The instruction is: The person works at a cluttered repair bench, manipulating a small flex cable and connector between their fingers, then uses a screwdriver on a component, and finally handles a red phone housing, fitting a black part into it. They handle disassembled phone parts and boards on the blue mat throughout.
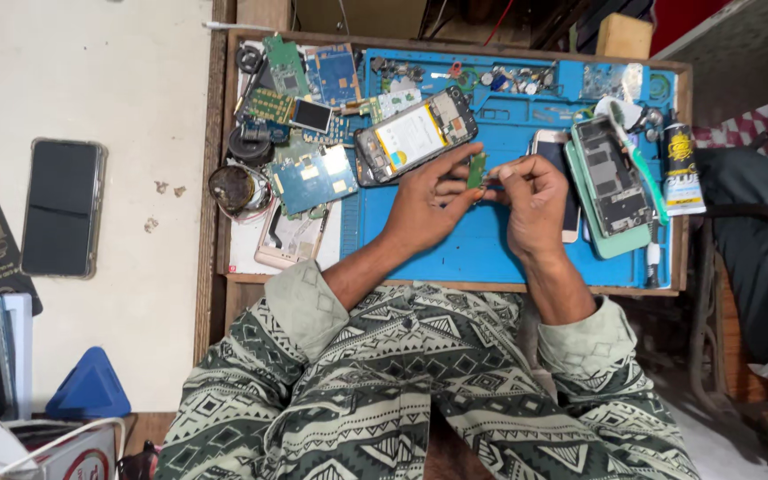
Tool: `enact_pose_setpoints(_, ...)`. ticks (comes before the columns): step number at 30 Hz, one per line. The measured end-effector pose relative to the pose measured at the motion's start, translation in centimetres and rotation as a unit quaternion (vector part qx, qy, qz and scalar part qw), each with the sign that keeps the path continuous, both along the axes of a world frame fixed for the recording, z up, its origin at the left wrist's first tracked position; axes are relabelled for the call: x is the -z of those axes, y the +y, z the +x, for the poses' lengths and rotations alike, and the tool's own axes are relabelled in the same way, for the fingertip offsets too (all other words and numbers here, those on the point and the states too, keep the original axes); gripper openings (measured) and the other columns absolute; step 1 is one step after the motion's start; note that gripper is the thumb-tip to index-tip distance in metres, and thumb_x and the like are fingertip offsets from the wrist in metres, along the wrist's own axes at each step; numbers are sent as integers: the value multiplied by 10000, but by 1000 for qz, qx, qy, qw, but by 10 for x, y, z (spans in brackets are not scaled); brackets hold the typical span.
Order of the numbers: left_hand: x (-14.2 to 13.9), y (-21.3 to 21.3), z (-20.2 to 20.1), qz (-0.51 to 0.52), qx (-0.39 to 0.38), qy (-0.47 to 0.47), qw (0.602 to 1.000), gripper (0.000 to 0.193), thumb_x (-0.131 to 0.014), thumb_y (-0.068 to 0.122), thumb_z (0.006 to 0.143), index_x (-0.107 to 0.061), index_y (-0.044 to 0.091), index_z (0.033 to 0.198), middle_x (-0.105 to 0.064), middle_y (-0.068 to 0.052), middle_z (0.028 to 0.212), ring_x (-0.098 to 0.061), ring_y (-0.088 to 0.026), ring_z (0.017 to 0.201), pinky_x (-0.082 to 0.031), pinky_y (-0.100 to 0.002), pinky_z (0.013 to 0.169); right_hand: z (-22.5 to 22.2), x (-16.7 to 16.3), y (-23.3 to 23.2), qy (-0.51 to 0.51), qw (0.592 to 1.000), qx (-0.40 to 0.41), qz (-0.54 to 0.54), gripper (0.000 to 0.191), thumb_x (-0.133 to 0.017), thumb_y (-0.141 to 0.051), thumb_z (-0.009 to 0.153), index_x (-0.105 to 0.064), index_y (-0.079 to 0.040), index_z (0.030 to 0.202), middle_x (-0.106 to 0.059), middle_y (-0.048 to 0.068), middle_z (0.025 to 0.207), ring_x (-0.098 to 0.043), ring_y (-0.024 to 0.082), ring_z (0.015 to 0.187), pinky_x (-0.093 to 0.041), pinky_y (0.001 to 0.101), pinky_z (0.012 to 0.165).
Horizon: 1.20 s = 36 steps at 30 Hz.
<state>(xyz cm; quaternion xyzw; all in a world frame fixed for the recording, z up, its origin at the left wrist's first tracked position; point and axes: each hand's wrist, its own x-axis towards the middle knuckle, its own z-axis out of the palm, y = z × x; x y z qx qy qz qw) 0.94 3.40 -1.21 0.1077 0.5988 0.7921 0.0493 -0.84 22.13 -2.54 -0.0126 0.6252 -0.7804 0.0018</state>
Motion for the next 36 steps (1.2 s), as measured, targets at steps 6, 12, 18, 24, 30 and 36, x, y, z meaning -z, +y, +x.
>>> enact_pose_setpoints(6, 0, 0, -1, -6, -8, 9, 1000, 624, -717, -66, 931, -510, 76, 1502, -678, -102, 1181, -738, -173, 1049, -641, -289, 898, 2, 0, -2, 11, 1000, 4, 8, 103, -643, -65, 1043, -603, -13, 963, -704, 98, 991, -709, 146, 887, -629, 302, 752)
enact_pose_setpoints(12, 3, 0, 1, 13, -4, 3, 1000, 602, -697, -83, 938, -523, 73, 1493, -676, -85, 1163, -748, -172, 1048, -645, -282, 896, 2, 2, 2, 31, 999, -20, 21, 121, -661, -70, 1041, -594, -10, 961, -699, 106, 977, -698, 139, 853, -628, 300, 761)
enact_pose_setpoints(18, -1, 1, 1, -1, -19, 20, 1000, 581, -697, -77, 940, -527, 64, 1478, -660, -98, 1160, -744, -186, 1037, -653, -287, 882, 4, 3, 2, -1, 1000, 1, 19, 120, -666, -95, 1036, -613, -15, 964, -700, 94, 974, -685, 129, 846, -623, 291, 754)
enact_pose_setpoints(24, -12, -2, 2, 3, -17, 12, 1000, 583, -697, -69, 919, -527, 42, 1466, -677, -111, 1137, -743, -194, 1018, -648, -290, 848, -1, -5, -6, -9, 1000, 12, -26, 123, -665, -114, 1022, -617, -27, 949, -711, 91, 977, -697, 145, 839, -615, 297, 738)
enact_pose_setpoints(30, -14, -5, -10, -9, -20, 33, 999, 551, -688, -35, 921, -540, 40, 1447, -680, -83, 1093, -750, -154, 963, -633, -262, 812, -5, -18, -17, -1, 1000, 29, 1, 116, -655, -110, 1005, -625, -18, 943, -712, 94, 971, -695, 139, 825, -617, 306, 713)
enact_pose_setpoints(36, 6, 1, -7, -10, -66, 18, 998, 508, -720, -21, 922, -601, 41, 1412, -671, -80, 1050, -717, -128, 905, -619, -259, 779, 1, -17, -18, 1, 999, 14, 28, 98, -696, -91, 986, -669, 1, 968, -714, 101, 953, -688, 145, 798, -608, 300, 725)
